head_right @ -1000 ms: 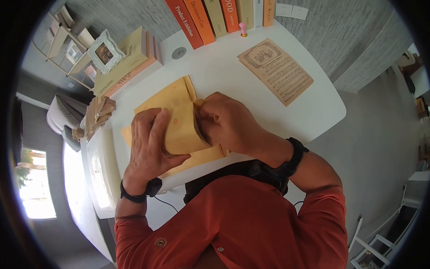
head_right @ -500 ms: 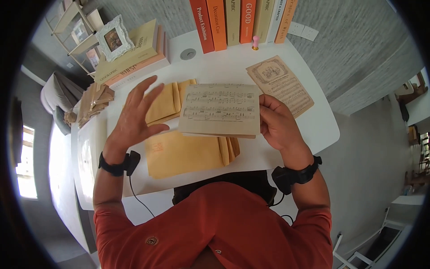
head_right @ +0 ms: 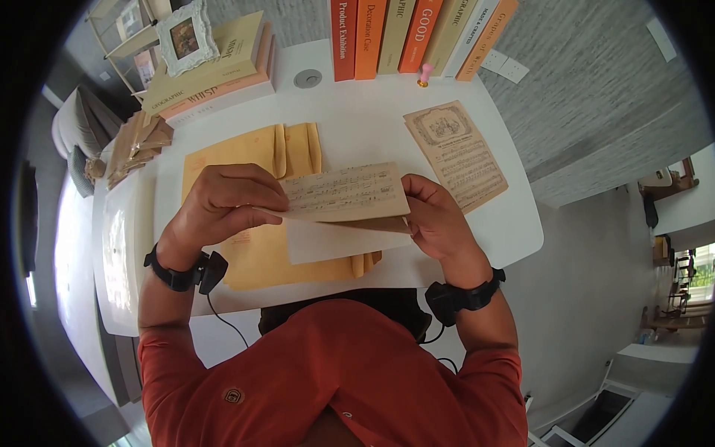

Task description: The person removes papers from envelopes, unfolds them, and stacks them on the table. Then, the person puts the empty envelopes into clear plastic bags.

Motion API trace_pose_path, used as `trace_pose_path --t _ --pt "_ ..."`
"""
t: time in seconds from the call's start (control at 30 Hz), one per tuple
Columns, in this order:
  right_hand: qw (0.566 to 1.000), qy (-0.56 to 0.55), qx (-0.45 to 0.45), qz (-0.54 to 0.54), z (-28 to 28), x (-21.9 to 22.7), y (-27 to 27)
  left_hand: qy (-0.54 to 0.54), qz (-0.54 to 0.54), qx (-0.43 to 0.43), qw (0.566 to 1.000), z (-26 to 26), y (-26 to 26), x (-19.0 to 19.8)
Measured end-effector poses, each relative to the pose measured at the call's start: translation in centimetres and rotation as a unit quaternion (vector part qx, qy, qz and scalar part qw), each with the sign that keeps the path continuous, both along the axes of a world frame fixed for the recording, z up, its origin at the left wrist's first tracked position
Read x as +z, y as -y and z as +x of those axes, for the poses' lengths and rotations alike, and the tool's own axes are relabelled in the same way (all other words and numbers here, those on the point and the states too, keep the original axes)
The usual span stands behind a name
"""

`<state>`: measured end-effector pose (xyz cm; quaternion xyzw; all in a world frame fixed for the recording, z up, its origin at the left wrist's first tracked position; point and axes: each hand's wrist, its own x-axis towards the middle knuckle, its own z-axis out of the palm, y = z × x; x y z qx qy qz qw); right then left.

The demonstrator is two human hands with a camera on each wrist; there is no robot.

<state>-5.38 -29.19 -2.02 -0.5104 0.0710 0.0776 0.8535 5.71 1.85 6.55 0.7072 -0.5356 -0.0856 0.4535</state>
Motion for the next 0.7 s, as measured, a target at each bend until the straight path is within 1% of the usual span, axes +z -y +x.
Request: trace_pose_path --t 0.1,0.2,0.3,0.33,0.4,0.43,0.5,0.53,0.57,0.63,0.67,0.7 --pt "1.0 0.004 0.013 -0.004 -0.1 0.3 -0.3 0.015 -0.004 0.065 0.998 -0.3 0.5 -0.4" --pt "0.999 -0.029 -0.016 0.026 -0.2 -0.2 -0.6 0.016 -0.039 0.072 0.997 -0.5 1.0 -0.9" --pt "0.994 0.015 -0.015 0.108 -0.4 -0.6 -0.2 0.02 -0.058 0.1 0.993 -0.5 1.0 -1.4" --pt "0.994 0.01 -0.05 0.1 -0.3 0.0 -0.5 -0.036 -0.063 0.14 0.987 -0.7 1.0 -1.3" --pt "0.989 -0.002 -0.119 0.084 -0.3 1.8 -1.7 -0.148 -0.071 0.218 0.962 -1.3 0.9 -1.0" --pt "0.991 0.022 -0.118 0.056 -0.5 1.7 -1.5 -0.158 -0.131 0.239 0.949 -1.6 1.9 -0.9" --pt "0.991 0.071 -0.113 -0.003 -1.2 1.4 -0.6 -0.21 -0.141 0.234 0.939 -1.2 2.1 -0.6" --pt "0.988 0.116 -0.096 -0.033 -1.7 1.7 -0.2 -0.235 -0.146 0.231 0.933 -1.0 2.2 -0.5" --pt "0.982 0.16 -0.08 -0.063 -2.2 2.2 0.1 -0.263 -0.121 0.225 0.93 -0.8 2.2 -0.4" --pt "0.974 0.205 -0.064 -0.077 -3.0 3.6 0.3 -0.316 -0.071 0.211 0.922 -0.6 2.2 -0.3" --pt "0.969 0.227 -0.057 -0.084 -3.3 4.3 0.3 -0.343 -0.07 0.205 0.914 -0.6 2.3 -0.6" --pt "0.948 0.271 -0.082 -0.143 -3.1 4.6 -0.6 -0.37 -0.068 0.199 0.905 -0.6 2.6 -1.1"
